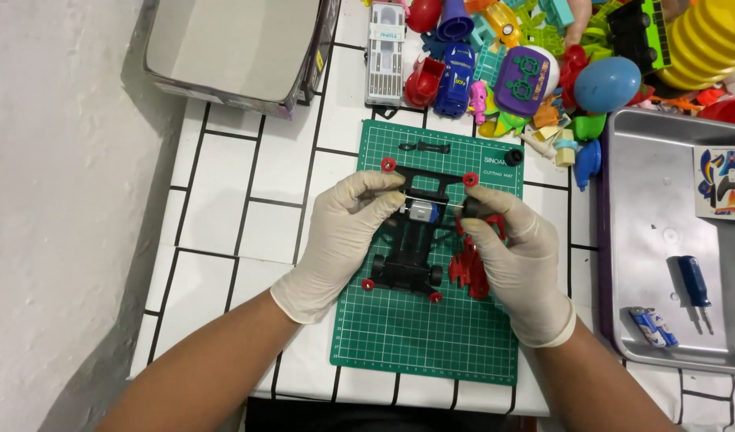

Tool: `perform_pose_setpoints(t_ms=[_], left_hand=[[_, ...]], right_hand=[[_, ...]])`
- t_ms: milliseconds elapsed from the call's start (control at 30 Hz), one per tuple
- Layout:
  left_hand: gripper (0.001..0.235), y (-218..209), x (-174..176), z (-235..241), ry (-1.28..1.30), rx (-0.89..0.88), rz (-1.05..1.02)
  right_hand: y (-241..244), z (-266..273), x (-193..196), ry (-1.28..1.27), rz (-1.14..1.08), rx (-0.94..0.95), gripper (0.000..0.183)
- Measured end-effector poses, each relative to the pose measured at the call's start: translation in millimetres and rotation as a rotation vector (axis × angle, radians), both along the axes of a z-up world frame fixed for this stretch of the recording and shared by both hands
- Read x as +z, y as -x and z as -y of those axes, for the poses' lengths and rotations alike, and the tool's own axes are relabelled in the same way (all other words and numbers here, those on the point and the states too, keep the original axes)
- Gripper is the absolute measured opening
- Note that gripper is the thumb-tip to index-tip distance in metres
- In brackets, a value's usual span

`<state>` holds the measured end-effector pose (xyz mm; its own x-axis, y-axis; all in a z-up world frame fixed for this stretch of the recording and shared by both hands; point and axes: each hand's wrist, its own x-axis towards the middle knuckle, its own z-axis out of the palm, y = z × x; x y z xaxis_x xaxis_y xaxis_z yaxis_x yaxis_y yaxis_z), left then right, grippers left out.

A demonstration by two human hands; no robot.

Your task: Assembling a Mini 4WD toy car chassis by installing the motor, gears, and battery contacts

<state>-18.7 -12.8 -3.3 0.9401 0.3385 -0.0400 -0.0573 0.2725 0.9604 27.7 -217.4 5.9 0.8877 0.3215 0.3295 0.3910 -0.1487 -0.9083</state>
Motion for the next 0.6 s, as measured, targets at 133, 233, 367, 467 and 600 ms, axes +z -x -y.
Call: perform_pose_setpoints(t_ms=[133, 233, 367, 467, 600], left_hand=[[0.022, 0, 1, -2, 0.016, -0.009, -0.036], [0.023, -1, 0, -3, 0.011, -0.019, -0.056], [0.023, -1, -1, -4, 0.028, -0.030, -0.073], [0.022, 0, 0, -5, 0.037, -0.040, -0.088], [0.022, 0, 1, -8, 0.035, -0.056, -0.105]], right_hand=[[0, 0, 4, 0.041, 0.000, 0.000, 0.032], [-2, -4, 6, 0.036, 0.077, 0.007, 0.032], [-3, -5, 6, 0.076, 0.135, 0.003, 0.030], [-4, -1, -1, 0.069, 0.099, 0.011, 0.029], [-5, -3, 0, 0.093, 0.163, 0.031, 0.030]])
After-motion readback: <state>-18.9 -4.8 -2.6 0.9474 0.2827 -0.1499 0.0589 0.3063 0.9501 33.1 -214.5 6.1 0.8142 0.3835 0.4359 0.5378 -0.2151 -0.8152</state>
